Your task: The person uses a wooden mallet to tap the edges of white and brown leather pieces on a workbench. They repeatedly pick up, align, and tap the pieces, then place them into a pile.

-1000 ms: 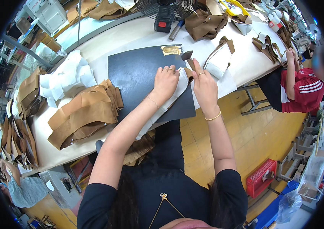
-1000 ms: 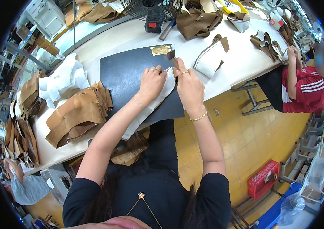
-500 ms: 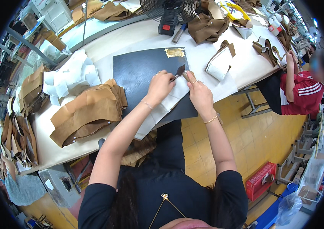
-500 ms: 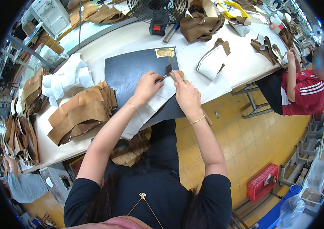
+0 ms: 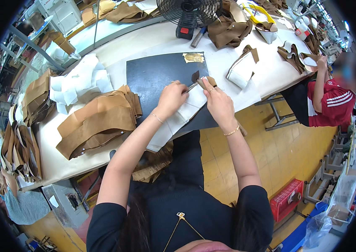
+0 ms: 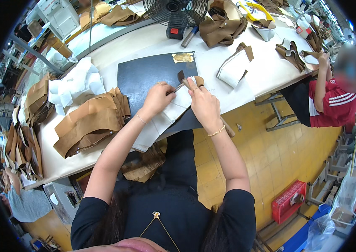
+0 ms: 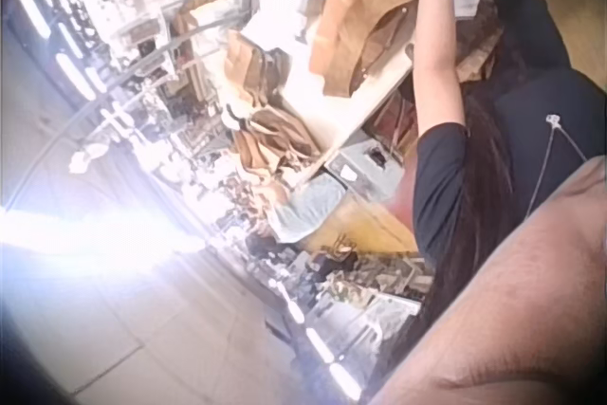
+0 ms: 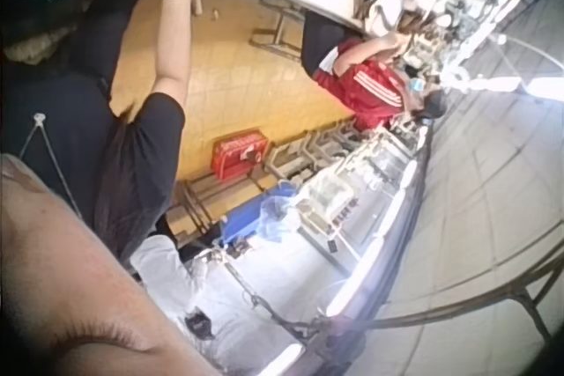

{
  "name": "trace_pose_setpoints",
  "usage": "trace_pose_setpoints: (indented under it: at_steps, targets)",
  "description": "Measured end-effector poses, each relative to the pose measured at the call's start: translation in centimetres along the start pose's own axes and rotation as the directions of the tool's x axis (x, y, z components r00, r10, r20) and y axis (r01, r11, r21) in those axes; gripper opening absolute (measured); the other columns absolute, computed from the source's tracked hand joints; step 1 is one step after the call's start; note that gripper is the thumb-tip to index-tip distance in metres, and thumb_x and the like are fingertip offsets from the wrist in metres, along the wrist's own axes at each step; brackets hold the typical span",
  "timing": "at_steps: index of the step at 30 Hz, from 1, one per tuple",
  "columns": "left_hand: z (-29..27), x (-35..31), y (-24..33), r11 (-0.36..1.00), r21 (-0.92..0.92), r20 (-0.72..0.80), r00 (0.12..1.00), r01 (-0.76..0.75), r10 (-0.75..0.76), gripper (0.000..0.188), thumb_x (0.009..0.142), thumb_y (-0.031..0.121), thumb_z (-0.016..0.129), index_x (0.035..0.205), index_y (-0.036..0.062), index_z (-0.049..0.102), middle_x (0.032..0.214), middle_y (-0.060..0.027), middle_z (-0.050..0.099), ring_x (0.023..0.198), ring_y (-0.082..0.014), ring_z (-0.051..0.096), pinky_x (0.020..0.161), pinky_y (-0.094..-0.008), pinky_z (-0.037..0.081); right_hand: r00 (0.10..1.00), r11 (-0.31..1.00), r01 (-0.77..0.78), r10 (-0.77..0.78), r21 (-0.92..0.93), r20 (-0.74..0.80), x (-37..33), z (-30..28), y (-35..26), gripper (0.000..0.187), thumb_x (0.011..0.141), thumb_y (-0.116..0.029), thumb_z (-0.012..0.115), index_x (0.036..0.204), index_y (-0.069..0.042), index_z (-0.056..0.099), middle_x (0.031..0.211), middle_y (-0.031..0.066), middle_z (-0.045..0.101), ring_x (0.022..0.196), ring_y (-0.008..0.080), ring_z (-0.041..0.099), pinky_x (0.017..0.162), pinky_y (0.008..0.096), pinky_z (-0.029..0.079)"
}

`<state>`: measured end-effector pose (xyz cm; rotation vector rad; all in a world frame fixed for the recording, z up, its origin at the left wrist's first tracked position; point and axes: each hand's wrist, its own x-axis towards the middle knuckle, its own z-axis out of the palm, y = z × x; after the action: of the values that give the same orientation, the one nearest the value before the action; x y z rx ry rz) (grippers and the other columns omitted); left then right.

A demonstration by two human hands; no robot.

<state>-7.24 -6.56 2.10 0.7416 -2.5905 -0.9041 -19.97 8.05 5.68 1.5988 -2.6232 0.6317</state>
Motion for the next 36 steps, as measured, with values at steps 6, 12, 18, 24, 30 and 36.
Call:
trace_pose_setpoints:
  at_steps: [6,12,18,24,30,36]
  targets:
    - [0.7,-0.9,-0.1,0.978,0.175,-0.045,0.992,-0.111,0.121,0.018,0.086,0.018,0.068,0.095,0.0045,0.076,0.092,-0.0135,0.068,0.092,-0.0325,0.066,0.082,-0.0434,0.051,1.0,1.0,-0.017,0.017,0.0,0.003,-1.5,1.7,-0.4,0.04,0.1,-0.024,0.055,0.14,-0.024,0.056,0.081,0.0131,0.064,0.068,0.0353,0.066,0.062,0.0459,0.054]
    - [0.0,-1.9,-0.1,0.991,0.119,-0.042,0.997,-0.064,0.069,0.018,0.086,0.017,0.068,0.095,0.0048,0.076,0.092,-0.0127,0.068,0.093,-0.031,0.066,0.082,-0.0426,0.051,0.999,0.996,0.001,0.002,0.087,-0.035,-1.5,-0.1,-1.8,0.04,0.1,-0.024,0.056,0.14,-0.025,0.056,0.078,0.0119,0.061,0.067,0.0347,0.063,0.062,0.046,0.052]
    - [0.9,-2.2,-0.4,0.908,0.365,-0.043,0.971,-0.203,0.235,0.015,0.088,0.016,0.063,0.089,0.0079,0.075,0.093,-0.0083,0.066,0.09,-0.0255,0.065,0.079,-0.0407,0.046,0.994,0.998,-0.065,0.064,0.011,0.087,-2.5,0.6,-2.2,0.04,0.101,-0.027,0.054,0.14,-0.027,0.055,0.081,0.0118,0.065,0.071,0.033,0.067,0.064,0.044,0.055]
    - [1.2,-2.5,-0.4,0.895,0.403,-0.068,0.968,-0.193,0.24,0.014,0.088,0.016,0.062,0.091,0.0084,0.075,0.093,-0.0085,0.066,0.092,-0.0259,0.065,0.079,-0.0403,0.047,0.995,0.999,-0.052,0.052,-0.001,0.082,-2.7,0.9,-2.2,0.04,0.1,-0.026,0.055,0.14,-0.025,0.056,0.08,0.0122,0.065,0.068,0.0342,0.067,0.062,0.0452,0.055]
    - [1.2,-2.5,-0.2,0.892,0.408,-0.066,0.968,-0.195,0.241,0.015,0.089,0.015,0.061,0.09,0.0078,0.074,0.094,-0.0092,0.065,0.092,-0.0264,0.065,0.08,-0.04,0.048,0.997,0.998,-0.055,0.054,0.008,0.053,-3.0,1.3,-2.1,0.04,0.1,-0.026,0.056,0.14,-0.023,0.056,0.079,0.0122,0.065,0.069,0.0329,0.067,0.062,0.0437,0.055]
    - [1.2,-2.6,-0.1,0.888,0.418,-0.062,0.969,-0.192,0.238,0.014,0.089,0.014,0.06,0.09,0.0074,0.073,0.093,-0.0095,0.064,0.092,-0.0262,0.064,0.08,-0.0399,0.048,0.998,0.998,-0.059,0.058,0.036,0.038,-3.1,1.5,-2.1,0.04,0.099,-0.025,0.057,0.139,-0.023,0.057,0.08,0.0125,0.066,0.069,0.0331,0.067,0.062,0.0439,0.055]
